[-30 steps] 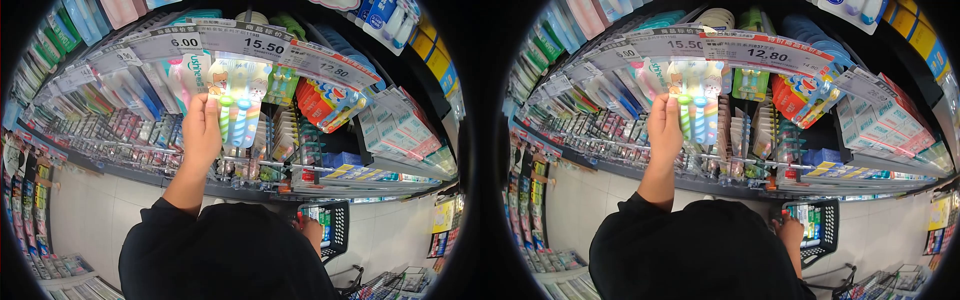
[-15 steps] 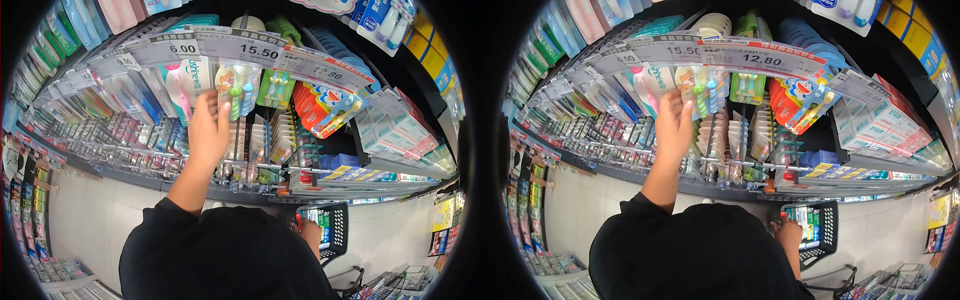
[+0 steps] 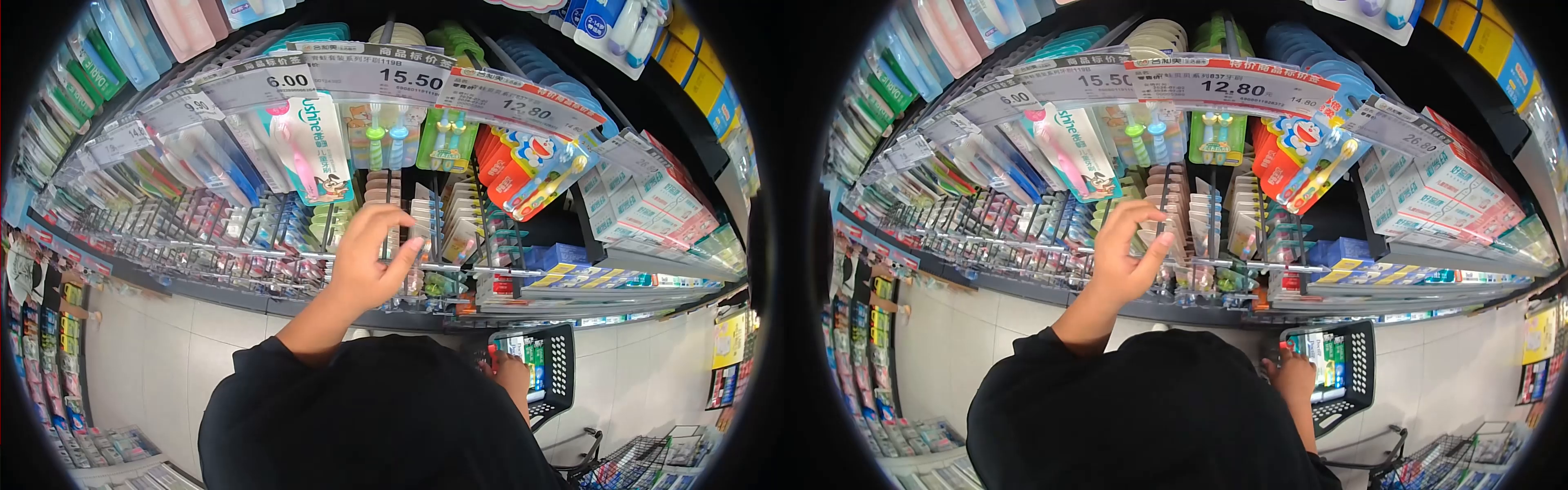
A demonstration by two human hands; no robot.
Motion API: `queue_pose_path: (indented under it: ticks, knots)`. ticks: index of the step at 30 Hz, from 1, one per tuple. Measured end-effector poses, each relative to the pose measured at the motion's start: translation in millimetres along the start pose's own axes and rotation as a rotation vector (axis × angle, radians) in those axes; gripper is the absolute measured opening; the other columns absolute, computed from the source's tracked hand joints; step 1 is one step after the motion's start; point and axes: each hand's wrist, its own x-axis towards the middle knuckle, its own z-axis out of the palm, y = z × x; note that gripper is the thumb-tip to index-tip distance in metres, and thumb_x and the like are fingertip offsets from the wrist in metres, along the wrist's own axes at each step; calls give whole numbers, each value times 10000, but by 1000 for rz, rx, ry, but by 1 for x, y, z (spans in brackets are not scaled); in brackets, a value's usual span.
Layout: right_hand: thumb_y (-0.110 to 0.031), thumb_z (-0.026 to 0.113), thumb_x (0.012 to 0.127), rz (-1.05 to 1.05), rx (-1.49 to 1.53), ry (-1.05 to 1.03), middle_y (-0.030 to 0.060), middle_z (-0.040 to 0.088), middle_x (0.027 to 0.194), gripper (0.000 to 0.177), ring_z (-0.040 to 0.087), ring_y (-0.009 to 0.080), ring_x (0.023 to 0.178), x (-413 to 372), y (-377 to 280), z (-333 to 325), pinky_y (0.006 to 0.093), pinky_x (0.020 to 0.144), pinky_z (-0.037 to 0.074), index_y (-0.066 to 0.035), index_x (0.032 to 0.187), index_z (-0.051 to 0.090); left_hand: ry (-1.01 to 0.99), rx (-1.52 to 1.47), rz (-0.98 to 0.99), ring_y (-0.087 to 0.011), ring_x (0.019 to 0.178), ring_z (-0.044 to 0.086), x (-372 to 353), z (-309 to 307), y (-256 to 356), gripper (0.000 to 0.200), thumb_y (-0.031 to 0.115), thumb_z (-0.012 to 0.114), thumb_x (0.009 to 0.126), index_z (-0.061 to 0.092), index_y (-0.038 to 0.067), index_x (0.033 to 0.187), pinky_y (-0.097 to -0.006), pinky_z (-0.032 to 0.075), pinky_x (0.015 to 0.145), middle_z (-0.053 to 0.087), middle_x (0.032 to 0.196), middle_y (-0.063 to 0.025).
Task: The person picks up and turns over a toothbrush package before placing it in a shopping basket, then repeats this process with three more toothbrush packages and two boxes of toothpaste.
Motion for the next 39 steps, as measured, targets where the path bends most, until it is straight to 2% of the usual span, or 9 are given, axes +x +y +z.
queue_pose_path:
  ticks: [7, 11, 15, 17, 19, 21, 24, 33, 39]
  knots:
    - [-422, 662, 762, -13, -13, 35, 110, 661, 955, 451, 599, 295, 945, -2, -1, 2, 428, 798, 443, -101, 1073, 602, -195, -125, -18, -245, 734, 606, 0, 8, -3, 118, 107, 672, 787, 612, 14, 831, -329, 474, 666, 615, 791, -98]
    - [-421, 656, 767, -16, -11, 31, 107, 658, 965, 449, 595, 294, 952, -3, -3, -3, 428, 802, 443, -96, 1072, 597, -186, -228, -178, -188, 731, 582, 15, 12, -2, 66, 59, 632, 800, 605, 7, 831, -287, 448, 694, 612, 778, -73]
    - [-430, 642, 778, -13, -37, 34, 107, 655, 982, 478, 594, 295, 959, -1, 0, 2, 427, 815, 442, -91, 1110, 583, -183, -201, -98, -178, 761, 579, 19, 13, 0, 74, 64, 632, 805, 602, 9, 845, -283, 448, 698, 604, 813, -71]
    - [-437, 636, 781, 0, -19, 13, 108, 652, 1003, 500, 593, 298, 969, -1, -1, 0, 426, 823, 439, -88, 1135, 576, -165, -201, -26, -173, 804, 573, 12, 14, -10, 139, 65, 630, 807, 590, 11, 929, -282, 445, 717, 597, 919, -81]
    - [-440, 631, 785, 11, -7, 2, 109, 649, 1023, 516, 591, 299, 979, -1, -1, -3, 425, 832, 436, -87, 1155, 569, 239, -197, 25, -175, 932, 527, 5, 21, -23, 351, 66, 620, 814, 489, 10, 1136, -292, 417, 812, 515, 1103, -95]
    - [-441, 629, 788, 16, 2, -1, 110, 647, 1041, 526, 590, 299, 989, -1, -2, -4, 424, 839, 434, -88, 1172, 564, 479, -23, 29, -177, 1078, 430, 3, 3, -39, 548, 55, 617, 813, 338, 16, 1284, -329, 352, 921, 386, 1235, -103]
    - [-442, 628, 789, 31, 7, -30, 107, 642, 1067, 523, 585, 296, 1005, -1, -4, -6, 423, 845, 431, -97, 1175, 562, 643, 143, -28, -229, 1194, 306, 2, -22, -55, 699, 98, 702, 753, 287, -1, 1306, -387, 284, 979, 275, 1315, -154]
    - [-434, 666, 760, -6, 12, 61, 105, 650, 805, 411, 622, 302, 839, 0, -2, -4, 425, 720, 443, -101, 990, 592, 511, 454, -211, -432, 1290, 181, 5, -9, -59, 1120, 243, 818, 662, 43, -58, 1412, -501, 197, 1063, 132, 1364, -290]
    - [-424, 677, 749, -30, 32, 88, 103, 651, 794, 397, 622, 308, 813, 1, 2, 1, 427, 699, 446, -110, 984, 612, 508, 436, -257, -455, 1276, 194, 12, -11, -61, 1101, 206, 792, 677, 17, -53, 1415, -509, 201, 1057, 128, 1368, -307]
